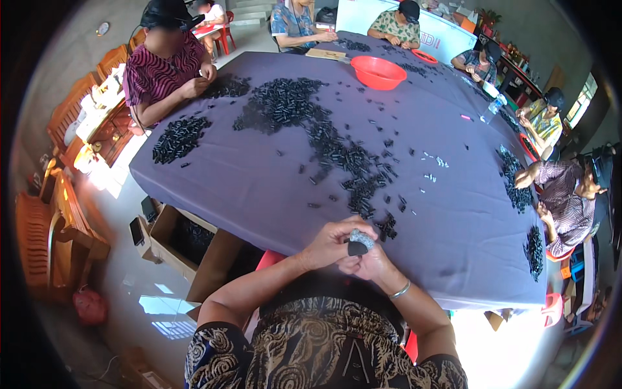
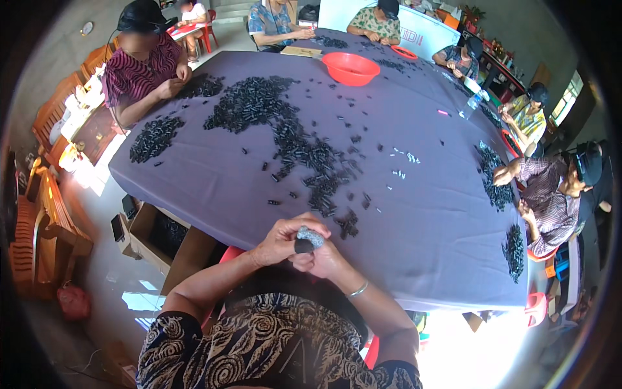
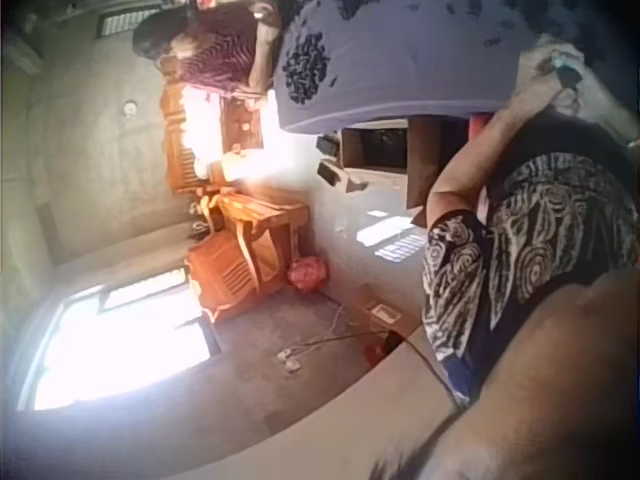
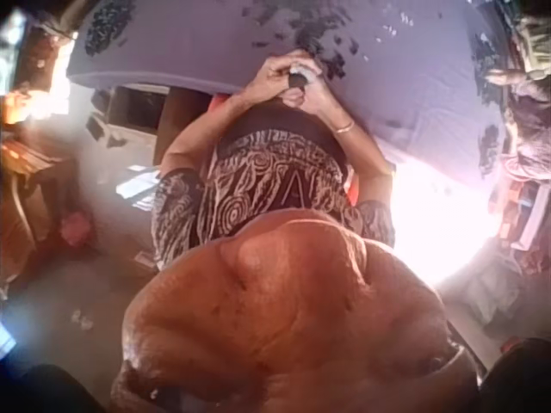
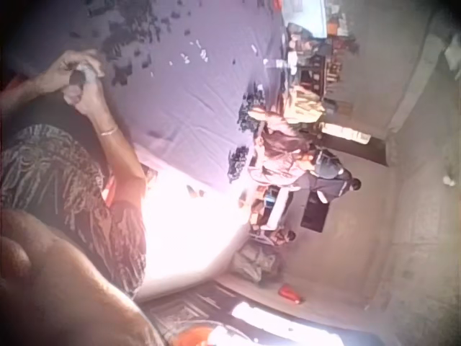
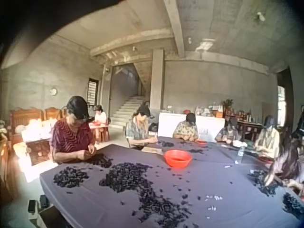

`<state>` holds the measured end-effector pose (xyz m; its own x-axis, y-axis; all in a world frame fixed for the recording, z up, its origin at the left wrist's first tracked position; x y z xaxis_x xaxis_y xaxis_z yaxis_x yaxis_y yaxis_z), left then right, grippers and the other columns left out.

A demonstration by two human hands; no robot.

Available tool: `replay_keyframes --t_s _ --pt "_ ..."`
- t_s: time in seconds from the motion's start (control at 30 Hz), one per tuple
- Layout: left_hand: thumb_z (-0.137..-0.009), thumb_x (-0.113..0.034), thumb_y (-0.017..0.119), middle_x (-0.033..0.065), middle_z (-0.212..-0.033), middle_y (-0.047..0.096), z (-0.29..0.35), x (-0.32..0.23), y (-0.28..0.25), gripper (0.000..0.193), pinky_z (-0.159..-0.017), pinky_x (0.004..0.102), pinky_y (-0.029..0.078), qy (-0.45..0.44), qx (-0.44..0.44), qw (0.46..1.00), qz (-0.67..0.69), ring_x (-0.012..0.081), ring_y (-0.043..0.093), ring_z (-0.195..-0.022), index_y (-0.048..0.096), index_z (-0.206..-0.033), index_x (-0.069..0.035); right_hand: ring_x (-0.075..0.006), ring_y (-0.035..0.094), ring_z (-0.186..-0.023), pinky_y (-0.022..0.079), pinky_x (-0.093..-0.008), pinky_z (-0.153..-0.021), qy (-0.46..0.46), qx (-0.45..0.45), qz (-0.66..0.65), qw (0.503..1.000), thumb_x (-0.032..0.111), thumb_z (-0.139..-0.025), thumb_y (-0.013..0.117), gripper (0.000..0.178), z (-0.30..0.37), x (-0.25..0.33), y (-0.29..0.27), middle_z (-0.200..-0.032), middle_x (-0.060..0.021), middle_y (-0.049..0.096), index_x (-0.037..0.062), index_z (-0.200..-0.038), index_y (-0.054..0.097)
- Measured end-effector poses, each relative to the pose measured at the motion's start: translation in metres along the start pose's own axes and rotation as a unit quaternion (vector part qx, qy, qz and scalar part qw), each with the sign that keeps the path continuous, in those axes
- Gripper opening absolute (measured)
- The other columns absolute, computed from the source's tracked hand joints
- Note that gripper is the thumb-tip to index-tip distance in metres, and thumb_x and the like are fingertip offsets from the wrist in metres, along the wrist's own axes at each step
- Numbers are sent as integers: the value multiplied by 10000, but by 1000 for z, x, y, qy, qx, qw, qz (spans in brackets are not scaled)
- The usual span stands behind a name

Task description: Assembling small black plastic components at a workshop table.

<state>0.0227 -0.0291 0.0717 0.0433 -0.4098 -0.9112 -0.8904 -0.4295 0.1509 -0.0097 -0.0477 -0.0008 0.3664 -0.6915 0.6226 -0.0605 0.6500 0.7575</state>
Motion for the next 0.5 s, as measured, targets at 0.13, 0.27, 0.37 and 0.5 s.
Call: replay_keyframes --t_s 0.13,0.27,0.37,0.5 --pt "-808 -53 608 86 -905 616 1 3 -1 153 -821 293 448 11 -42 999 4 174 591 -897 638 -945 7 -23 291 -411 191 -177 -379 6 27 -51 998 422 -837 559 268 2 -8 11 -548 83 297 174 -795 465" --pt "-804 -36 599 86 -881 617 5 6 -2 141 -804 289 451 15 -59 998 -12 173 593 -873 643 -932 5 -13 281 -416 206 -168 -387 -22 7 -88 996 405 -844 557 232 6 -8 11 -554 87 275 200 -809 453" --pt "-803 -20 579 85 -853 615 11 0 1 137 -781 284 451 32 -55 997 -37 166 591 -838 647 -920 1 -9 276 -415 204 -164 -391 -26 23 -76 997 406 -848 553 235 7 -14 13 -553 92 254 214 -803 425" --pt "-805 -46 575 76 -836 615 16 -3 1 118 -760 276 444 23 -58 997 -45 144 580 -796 637 -899 -13 -16 276 -396 191 -189 -380 -1 -24 -10 1000 508 -825 523 310 10 -21 10 -540 105 269 239 -727 403"
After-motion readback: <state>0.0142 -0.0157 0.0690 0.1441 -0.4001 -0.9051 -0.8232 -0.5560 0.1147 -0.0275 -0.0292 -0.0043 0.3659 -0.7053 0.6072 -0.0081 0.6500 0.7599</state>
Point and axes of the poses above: each hand's wrist, its own z-axis away from the middle knuckle, its own y-axis out of the palm, x = y × z, the point moved 9 cm from there along -z, towards the middle knuckle
